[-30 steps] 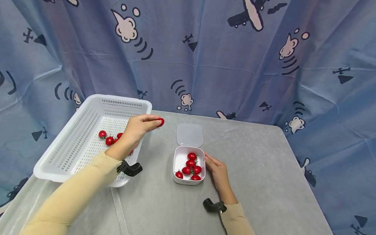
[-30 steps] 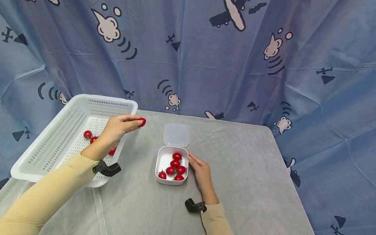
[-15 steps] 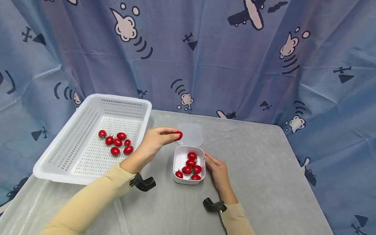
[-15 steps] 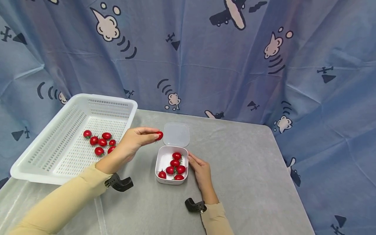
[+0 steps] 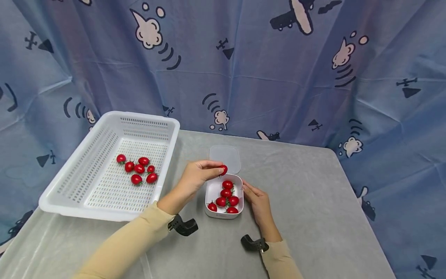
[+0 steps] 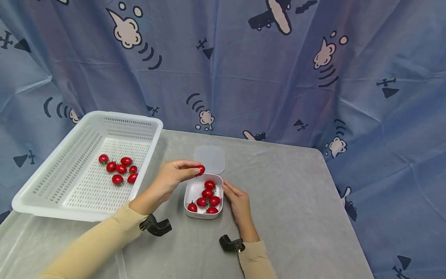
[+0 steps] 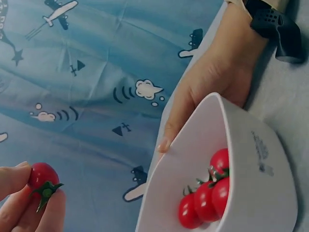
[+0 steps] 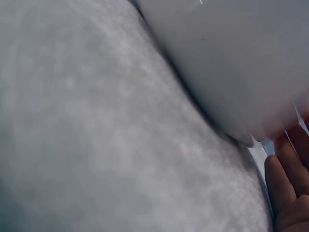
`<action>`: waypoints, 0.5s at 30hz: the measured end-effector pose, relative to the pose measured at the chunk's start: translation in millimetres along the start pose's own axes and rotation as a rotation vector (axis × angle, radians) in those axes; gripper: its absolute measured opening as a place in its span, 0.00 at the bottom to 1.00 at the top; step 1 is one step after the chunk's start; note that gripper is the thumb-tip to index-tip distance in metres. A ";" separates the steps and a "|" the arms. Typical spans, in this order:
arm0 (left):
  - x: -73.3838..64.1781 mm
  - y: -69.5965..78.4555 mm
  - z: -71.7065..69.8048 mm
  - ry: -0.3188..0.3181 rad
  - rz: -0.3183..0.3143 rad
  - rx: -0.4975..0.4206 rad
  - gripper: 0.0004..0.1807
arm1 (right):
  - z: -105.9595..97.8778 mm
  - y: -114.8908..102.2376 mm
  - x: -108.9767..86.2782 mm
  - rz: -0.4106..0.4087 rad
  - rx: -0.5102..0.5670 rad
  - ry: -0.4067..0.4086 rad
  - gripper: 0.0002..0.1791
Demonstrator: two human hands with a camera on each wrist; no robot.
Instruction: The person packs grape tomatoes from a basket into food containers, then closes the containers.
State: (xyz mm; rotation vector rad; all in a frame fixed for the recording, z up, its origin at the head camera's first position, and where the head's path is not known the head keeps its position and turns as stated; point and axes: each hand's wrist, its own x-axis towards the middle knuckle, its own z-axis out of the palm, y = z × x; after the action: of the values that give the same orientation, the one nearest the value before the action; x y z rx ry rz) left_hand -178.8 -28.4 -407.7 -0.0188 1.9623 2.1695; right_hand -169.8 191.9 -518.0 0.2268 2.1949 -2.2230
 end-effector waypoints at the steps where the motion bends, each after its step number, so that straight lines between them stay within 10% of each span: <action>1: 0.1 -1.6 1.4 0.005 -0.005 0.002 0.15 | -0.2 0.0 0.0 0.001 -0.014 0.003 0.22; 15: 5.8 -32.3 15.8 -0.021 -0.013 0.104 0.13 | -1.3 -0.1 0.0 0.009 -0.011 -0.004 0.21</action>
State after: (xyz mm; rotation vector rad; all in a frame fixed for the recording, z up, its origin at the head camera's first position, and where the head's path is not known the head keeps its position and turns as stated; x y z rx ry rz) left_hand -177.0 -9.1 -438.6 0.0079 2.0544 2.0491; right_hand -169.7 193.2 -517.9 0.2317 2.1983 -2.2045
